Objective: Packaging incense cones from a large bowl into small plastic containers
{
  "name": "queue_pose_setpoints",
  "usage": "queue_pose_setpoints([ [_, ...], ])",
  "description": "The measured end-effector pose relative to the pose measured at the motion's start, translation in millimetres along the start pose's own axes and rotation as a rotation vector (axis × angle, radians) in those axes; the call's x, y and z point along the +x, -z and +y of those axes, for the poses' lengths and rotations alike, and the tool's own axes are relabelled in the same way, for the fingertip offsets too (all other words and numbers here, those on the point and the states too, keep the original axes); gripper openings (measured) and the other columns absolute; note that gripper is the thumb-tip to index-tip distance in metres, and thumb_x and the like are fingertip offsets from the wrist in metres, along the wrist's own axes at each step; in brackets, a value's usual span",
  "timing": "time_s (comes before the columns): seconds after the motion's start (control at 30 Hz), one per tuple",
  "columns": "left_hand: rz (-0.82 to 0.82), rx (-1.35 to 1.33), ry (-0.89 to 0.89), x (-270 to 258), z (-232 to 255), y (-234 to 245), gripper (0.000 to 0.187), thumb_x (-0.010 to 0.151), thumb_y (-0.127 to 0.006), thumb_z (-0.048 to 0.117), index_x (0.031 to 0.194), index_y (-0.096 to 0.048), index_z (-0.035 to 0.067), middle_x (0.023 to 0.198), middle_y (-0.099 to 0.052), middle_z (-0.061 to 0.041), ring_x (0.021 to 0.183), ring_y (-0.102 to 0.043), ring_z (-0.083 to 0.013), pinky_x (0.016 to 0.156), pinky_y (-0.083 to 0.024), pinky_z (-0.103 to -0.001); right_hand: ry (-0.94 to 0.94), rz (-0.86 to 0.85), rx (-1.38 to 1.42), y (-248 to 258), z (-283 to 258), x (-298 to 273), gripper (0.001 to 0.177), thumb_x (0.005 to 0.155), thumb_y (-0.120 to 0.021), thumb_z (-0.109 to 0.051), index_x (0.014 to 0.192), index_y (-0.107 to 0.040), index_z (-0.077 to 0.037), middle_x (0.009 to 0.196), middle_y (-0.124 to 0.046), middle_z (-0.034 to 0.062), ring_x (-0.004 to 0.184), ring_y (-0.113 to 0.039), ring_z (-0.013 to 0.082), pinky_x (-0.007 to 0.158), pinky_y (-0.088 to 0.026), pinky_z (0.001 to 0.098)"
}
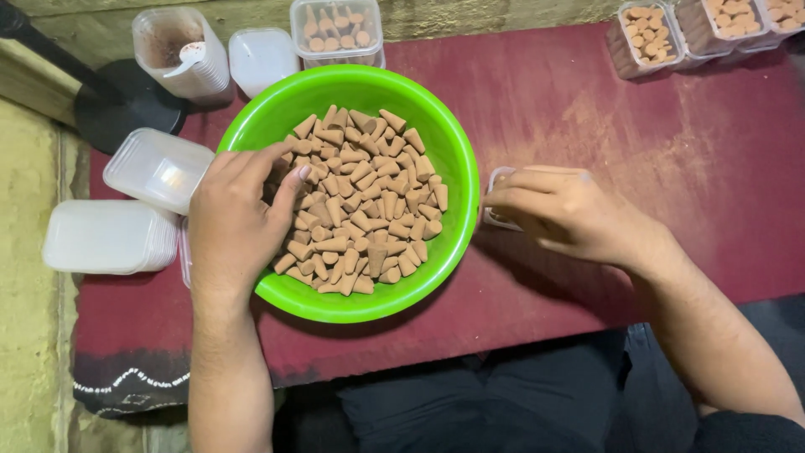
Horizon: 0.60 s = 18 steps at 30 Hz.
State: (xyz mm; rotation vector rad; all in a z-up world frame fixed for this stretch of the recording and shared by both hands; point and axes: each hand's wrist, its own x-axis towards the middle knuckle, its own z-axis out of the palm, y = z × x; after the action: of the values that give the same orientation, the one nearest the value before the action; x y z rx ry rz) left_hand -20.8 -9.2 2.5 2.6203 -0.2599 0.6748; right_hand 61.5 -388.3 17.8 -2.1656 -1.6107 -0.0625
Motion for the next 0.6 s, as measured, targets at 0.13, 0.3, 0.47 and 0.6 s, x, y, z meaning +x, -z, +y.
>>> queue_pose_setpoints([
  [0.13,0.002,-0.003,-0.001,0,2,2,0.027,0.104,-0.072,0.019,0.124,-0.074,0.002,0.105,-0.075,-0.013,0.099,-0.065,-0.0319,0.088,-0.051,-0.043,0.053,-0.001,-0.123,2,-15,44,0.023,0.097,-0.067,-0.005,0.120,-0.067,-0.002,0.106,-0.070,0.0113,0.084,-0.065,0.0298,0.064,-0.053,0.0429],
  [0.3,0.003,-0.005,-0.002,-1,2,3,0.027,0.106,-0.070,0.020,0.125,-0.073,0.001,0.108,-0.075,-0.015,0.102,-0.066,-0.0332,0.088,-0.051,-0.043,-0.181,-0.393,-0.370,-26,-6,90,0.037,0.085,-0.082,-0.048,0.105,-0.075,-0.018,0.083,-0.073,-0.0002,0.083,-0.068,0.0223,0.073,-0.065,0.0459],
  [0.47,0.013,-0.017,-0.021,-1,1,2,0.025,0.106,-0.071,0.017,0.123,-0.073,-0.002,0.109,-0.075,-0.016,0.101,-0.065,-0.0344,0.088,-0.050,-0.044,-0.258,-0.502,-0.463,-42,7,107,0.022,0.087,-0.074,-0.038,0.086,-0.074,-0.017,0.082,-0.073,0.0035,0.080,-0.070,0.0301,0.058,-0.059,0.0490],
  [0.6,0.014,-0.012,-0.019,-2,-1,1,0.025,0.106,-0.072,0.016,0.123,-0.074,-0.002,0.110,-0.076,-0.016,0.101,-0.065,-0.0342,0.089,-0.051,-0.045,-0.257,-0.589,-0.445,-34,3,108,0.003,0.086,-0.071,-0.011,0.083,-0.071,-0.011,0.081,-0.071,0.0041,0.077,-0.071,0.0308,0.052,-0.060,0.0489],
])
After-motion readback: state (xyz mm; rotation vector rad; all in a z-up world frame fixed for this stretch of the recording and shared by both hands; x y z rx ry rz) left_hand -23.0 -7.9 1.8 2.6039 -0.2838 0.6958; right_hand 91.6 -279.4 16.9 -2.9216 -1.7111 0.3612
